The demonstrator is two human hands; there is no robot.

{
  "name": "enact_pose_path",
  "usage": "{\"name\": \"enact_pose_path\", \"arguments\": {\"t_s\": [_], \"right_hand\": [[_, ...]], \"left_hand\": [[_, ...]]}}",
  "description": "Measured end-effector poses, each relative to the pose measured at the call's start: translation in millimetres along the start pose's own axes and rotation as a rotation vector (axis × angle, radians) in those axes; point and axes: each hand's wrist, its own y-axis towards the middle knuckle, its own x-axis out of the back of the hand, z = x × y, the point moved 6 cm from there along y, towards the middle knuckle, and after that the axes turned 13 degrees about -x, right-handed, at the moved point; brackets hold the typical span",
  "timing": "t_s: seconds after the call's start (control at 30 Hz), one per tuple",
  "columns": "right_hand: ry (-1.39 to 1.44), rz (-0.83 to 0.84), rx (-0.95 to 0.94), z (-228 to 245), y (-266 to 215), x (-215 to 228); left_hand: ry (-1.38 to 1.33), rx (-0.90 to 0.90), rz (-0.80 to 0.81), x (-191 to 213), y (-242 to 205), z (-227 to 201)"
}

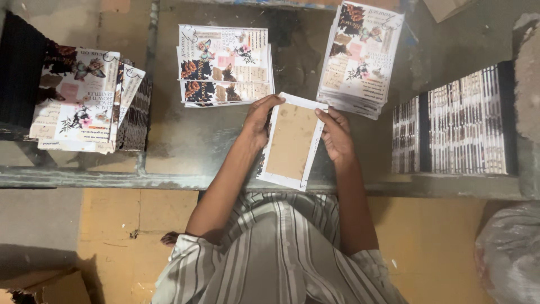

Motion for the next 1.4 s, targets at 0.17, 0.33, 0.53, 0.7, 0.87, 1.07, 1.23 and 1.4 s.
{"name": "enact_pose_path", "arguments": {"t_s": [0.17,0.33,0.53,0.7,0.87,1.07,1.23,1.4], "right_hand": [[0.071,-0.087,-0.107,4,0,0],[-0.009,-0.017,0.013,6,6,-2],[-0.226,0.001,0.161,17,-1,-7],[-1.106,-0.312,0.886,46,-53,-30],[-1.147,-0.291,0.882,37,-72,-36],[-1.104,-0.270,0.641,33,-70,-33],[-1.361,0.059,0.743,35,-79,-60],[-1.424,0.077,0.678,25,-80,-66]], "left_hand": [[0.084,-0.031,0.053,2,2,-6],[0.371,-0.082,0.174,3,2,-25],[0.859,-0.517,0.408,-2,-1,-54],[1.166,-0.920,0.569,-15,-21,-65],[1.330,-1.307,0.798,-31,-61,-67],[1.416,-0.960,0.857,-22,-60,-48],[1.421,-0.892,0.850,-20,-58,-45],[1.154,-0.626,0.808,-35,-26,-67]]}}
